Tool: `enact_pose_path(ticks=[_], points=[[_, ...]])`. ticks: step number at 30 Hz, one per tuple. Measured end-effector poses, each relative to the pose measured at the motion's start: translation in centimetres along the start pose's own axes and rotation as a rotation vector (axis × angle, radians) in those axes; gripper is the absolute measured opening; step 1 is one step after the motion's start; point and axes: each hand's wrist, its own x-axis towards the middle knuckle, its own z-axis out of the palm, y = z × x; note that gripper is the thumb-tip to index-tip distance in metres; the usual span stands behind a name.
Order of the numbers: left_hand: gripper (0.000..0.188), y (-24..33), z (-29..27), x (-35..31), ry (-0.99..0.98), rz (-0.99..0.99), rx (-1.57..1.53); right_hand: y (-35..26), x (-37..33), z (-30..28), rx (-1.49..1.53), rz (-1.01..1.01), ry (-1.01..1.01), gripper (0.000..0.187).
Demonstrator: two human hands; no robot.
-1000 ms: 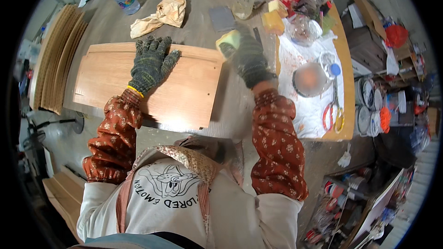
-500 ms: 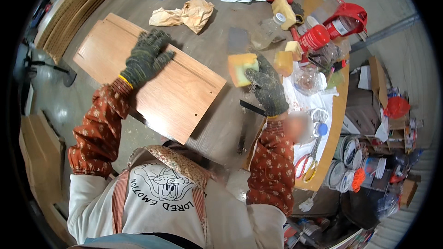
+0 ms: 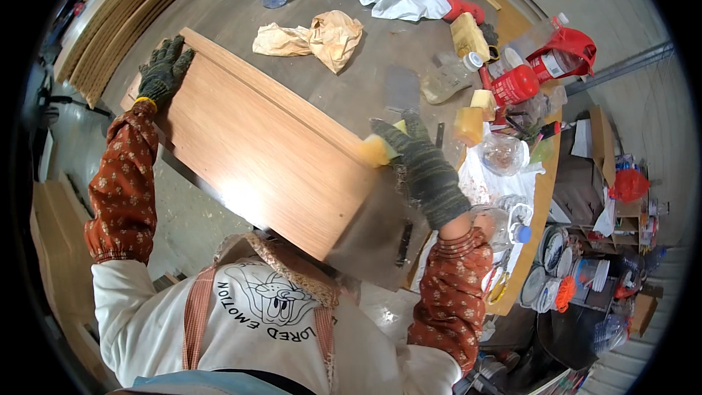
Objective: The person applies a liquid coating to wooden panels using a sponge. The person handles the panels individually, wiping the sponge across the flat surfaces and textured edges before stacking them on a table.
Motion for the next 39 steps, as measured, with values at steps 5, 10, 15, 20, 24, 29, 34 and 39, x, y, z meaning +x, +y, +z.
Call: enact_pose_path(ticks=[5,10,15,20,24,29,34,39], points=[[0.063,-4.1,0.7,2.4,0.044,0.099,-0.096,-2.3,1.8,0.2,0.123,0.049,0.116,0.053],[0.046,-4.6,0.0,-1.1,0.254,0.287,-0.073,-5.0,6.5,4.9,0.127,0.175,0.466,0.04],[0.044,-8.4,-1.1,-6.1,0.27,0.355,-0.064,-14.0,15.2,10.3,0.546,0.259,0.557,0.054],[0.045,-12.5,-1.2,-12.1,0.232,0.128,-0.566,-23.8,22.3,10.7,0.658,0.045,0.397,0.07],[0.043,-16.9,1.3,-18.1,-0.024,-0.298,-1.12,-25.8,22.9,9.9,0.598,-0.156,0.557,0.072],[0.049,-18.0,-1.3,-19.5,-0.522,-0.549,-1.495,-23.3,23.1,10.6,0.666,-0.121,0.494,0.068],[0.052,-12.8,-1.8,-18.6,-0.659,-0.722,-2.203,-23.9,22.0,8.5,0.622,-0.259,0.519,0.061],[0.051,-9.1,-2.5,-19.0,-0.432,-0.479,-2.007,-26.6,20.5,5.3,0.319,-0.482,0.627,0.047]])
